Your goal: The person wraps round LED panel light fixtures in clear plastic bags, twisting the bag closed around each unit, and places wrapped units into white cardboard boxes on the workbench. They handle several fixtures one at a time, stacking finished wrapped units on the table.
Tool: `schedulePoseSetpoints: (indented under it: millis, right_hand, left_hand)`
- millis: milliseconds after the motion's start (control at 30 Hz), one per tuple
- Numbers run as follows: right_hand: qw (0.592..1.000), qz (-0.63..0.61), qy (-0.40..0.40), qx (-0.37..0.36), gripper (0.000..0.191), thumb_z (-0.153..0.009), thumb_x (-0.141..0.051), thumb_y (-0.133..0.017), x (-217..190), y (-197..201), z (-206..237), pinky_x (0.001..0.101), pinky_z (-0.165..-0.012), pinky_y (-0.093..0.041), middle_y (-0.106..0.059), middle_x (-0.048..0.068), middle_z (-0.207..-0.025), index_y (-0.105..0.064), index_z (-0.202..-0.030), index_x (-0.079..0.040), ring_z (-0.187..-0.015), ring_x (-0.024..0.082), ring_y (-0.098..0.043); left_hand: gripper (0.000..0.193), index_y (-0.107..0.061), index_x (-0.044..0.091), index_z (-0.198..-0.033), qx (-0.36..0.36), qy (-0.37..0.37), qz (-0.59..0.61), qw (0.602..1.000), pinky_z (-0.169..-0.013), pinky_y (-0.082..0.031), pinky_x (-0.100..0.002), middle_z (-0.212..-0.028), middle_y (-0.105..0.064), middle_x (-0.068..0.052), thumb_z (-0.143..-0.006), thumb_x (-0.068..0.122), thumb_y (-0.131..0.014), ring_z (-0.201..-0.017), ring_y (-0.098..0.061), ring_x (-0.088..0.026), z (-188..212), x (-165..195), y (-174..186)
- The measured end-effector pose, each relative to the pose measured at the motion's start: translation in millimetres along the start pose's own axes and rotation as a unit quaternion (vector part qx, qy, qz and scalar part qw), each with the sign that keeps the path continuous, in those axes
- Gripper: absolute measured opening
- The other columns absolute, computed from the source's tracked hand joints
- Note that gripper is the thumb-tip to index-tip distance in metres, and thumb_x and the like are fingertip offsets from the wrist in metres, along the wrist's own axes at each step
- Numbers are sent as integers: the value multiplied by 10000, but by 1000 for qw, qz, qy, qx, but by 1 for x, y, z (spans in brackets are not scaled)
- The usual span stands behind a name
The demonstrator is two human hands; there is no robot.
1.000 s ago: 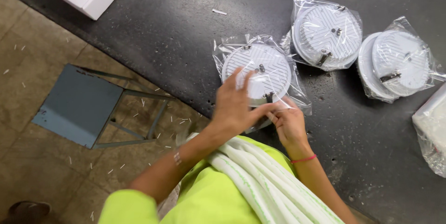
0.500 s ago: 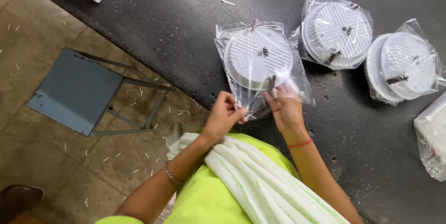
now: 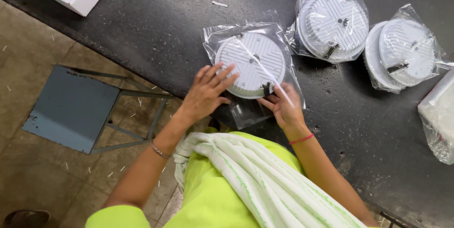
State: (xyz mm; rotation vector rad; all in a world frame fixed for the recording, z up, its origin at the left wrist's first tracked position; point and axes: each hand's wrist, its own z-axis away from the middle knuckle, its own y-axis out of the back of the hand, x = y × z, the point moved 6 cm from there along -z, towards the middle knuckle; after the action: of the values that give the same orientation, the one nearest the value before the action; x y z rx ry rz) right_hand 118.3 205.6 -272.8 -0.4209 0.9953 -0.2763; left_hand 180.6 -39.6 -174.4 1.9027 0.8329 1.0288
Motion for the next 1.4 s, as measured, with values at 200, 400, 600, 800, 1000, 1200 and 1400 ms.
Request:
schedulePoseSetpoints:
  millis: [200,400,600,800,1000,1200,1400]
  right_hand:
    - [999,32,19,15,278,-1037,-123,-506,-5,0,4,526,-954,-593,-669,136,-1179,-510,-1284,5,-1040,258,-685]
    - [999,3,35,-15,297,-1036,-104,-515,-5,-12,-9,494,-944,-614,-645,104,-1181,-519,-1319,-13,-1033,215,-663]
    - [995,52,20,-77,311,-1048,-137,-558,-26,-26,8,384,-979,-562,-658,119,-1235,-533,-1321,11,-1119,227,-665]
    - [924,310,71,-214,499,-991,-203,-580,-131,-35,117,323,-1049,-554,-643,140,-1358,-490,-1433,10,-1247,199,-642]
    - [929,269,247,-64,242,-1070,-197,-617,-241,33,156,371,-1011,-574,-734,130,-1193,-713,-1184,-6,-1117,215,-701]
    - [933,319,77,-149,329,-1006,-230,-635,-172,71,113,309,-894,-550,-754,66,-1167,-725,-1225,-2,-1019,123,-669]
    - [910,361,64,-194,391,-939,-192,-697,-185,68,108,264,-864,-551,-758,39,-1101,-709,-1288,-18,-967,75,-660]
  left_hand:
    - [879,-475,265,-1537,-9,-96,16,995,-1252,-199,-480,-1645,-380,19,-737,293,-836,-1527,-318,-223,-16,0,-10]
    - [373,-598,202,-1223,14,-190,43,981,-1261,-225,-473,-1617,-443,12,-880,128,-725,-1514,-381,-223,-28,10,-25]
    - [155,-587,77,-1130,58,-160,199,965,-1219,-378,-486,-1446,-637,-48,-991,23,-629,-1332,-631,-253,-49,28,-18]
    - [75,-568,30,-1119,87,57,334,937,-976,-538,-472,-1145,-723,-151,-1048,16,-586,-1024,-681,-322,-73,43,16]
    - [249,-408,106,-1093,59,121,749,648,-836,-663,-383,-1219,-705,-279,-1095,347,-469,-1075,-762,-297,-103,68,20]
    - [359,-404,77,-1103,-21,185,792,582,-879,-645,-439,-1247,-677,-328,-1073,420,-506,-1035,-746,-345,-104,115,-27]
    - [361,-394,84,-1102,-40,210,792,572,-832,-638,-430,-1272,-655,-300,-1042,418,-515,-1018,-734,-312,-108,135,-51]
